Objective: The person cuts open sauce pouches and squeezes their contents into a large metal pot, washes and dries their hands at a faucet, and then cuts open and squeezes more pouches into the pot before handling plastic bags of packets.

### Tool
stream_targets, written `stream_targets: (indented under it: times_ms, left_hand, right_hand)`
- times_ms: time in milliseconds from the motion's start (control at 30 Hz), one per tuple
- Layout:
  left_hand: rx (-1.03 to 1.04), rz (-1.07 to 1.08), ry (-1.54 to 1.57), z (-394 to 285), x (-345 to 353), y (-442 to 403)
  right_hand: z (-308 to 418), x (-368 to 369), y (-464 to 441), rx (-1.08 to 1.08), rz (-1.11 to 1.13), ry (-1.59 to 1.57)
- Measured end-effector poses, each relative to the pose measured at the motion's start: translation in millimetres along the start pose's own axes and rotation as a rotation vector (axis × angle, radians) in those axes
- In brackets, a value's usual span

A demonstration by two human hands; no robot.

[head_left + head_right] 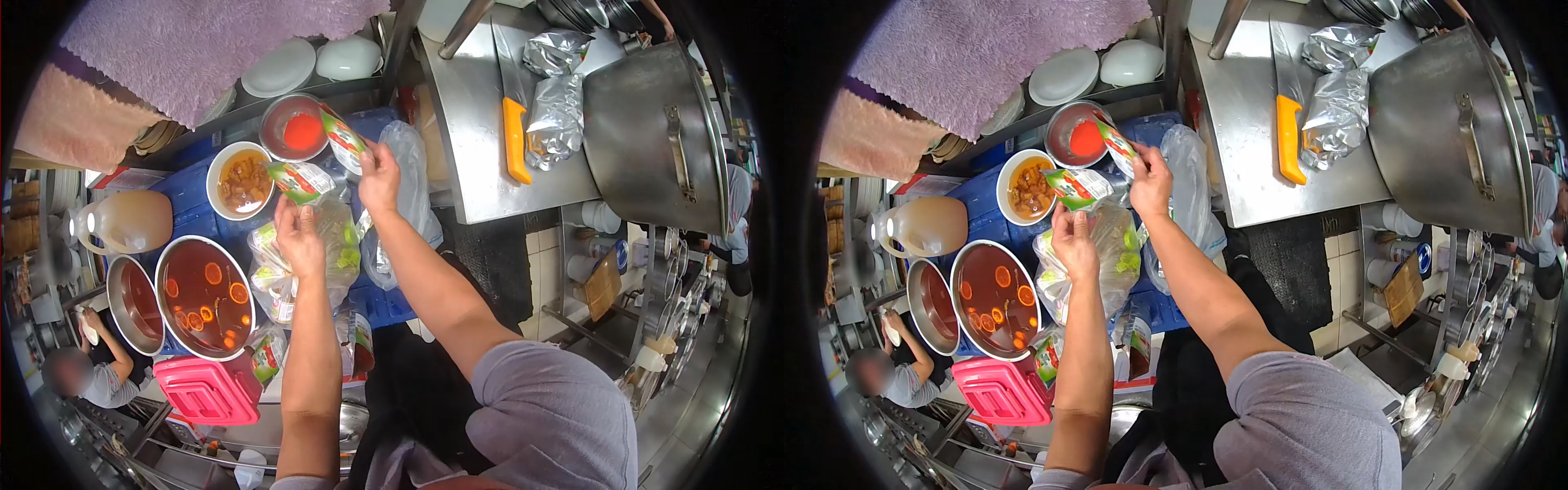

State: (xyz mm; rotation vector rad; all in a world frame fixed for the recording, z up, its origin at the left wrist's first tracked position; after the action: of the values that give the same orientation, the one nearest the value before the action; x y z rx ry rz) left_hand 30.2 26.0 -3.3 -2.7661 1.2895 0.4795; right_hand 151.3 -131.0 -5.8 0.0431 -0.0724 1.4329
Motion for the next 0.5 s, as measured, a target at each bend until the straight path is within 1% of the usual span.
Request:
stream_targets:
  times_ms: [67, 100, 167, 233, 300, 367, 433, 500]
  left_hand:
    - [0.083, 0.039, 0.025, 7, 3, 3]
    - [0.112, 0.028, 0.014, 2, -1, -14]
    - [0.064, 0.063, 0.000, -5, 6, -7]
    - [0.029, 0.084, 0.021, -10, 13, -1]
    - [0.037, 0.023, 0.071, -16, 17, 3]
    - [0.015, 0.026, 0.083, -21, 21, 7]
    - [-0.013, 0.027, 0.094, -24, 28, 11]
    - [-0.027, 0.031, 0.078, -24, 32, 13]
  right_hand:
    - [-11, -11, 15, 0.112, 0.040, -0.095]
    - [-13, 0, 11, 0.098, 0.044, -0.125]
    - [-9, -15, 21, 0.038, -0.023, -0.157]
    - [-3, -20, 29, 0.048, 0.004, -0.128]
    - [9, -23, 31, -0.034, 0.094, 0.007]
    - [18, -24, 30, -0.003, 0.105, 0.059]
    - [21, -26, 27, -0.005, 0.130, 0.175]
    - [25, -27, 27, -0.027, 0.126, 0.174]
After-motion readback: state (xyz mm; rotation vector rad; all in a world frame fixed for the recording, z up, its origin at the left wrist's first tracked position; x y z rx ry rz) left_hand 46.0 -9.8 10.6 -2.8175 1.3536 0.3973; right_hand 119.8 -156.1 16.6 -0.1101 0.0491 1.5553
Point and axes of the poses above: each hand's wrist, its own y-axis away from the middle knuckle, its own x-axis out of the palm, z = x × y, the point moved 4 cm from there along -y, towards the middle knuckle, and after that the axes turned 10 degrees about -y, right-handed, at the moved point
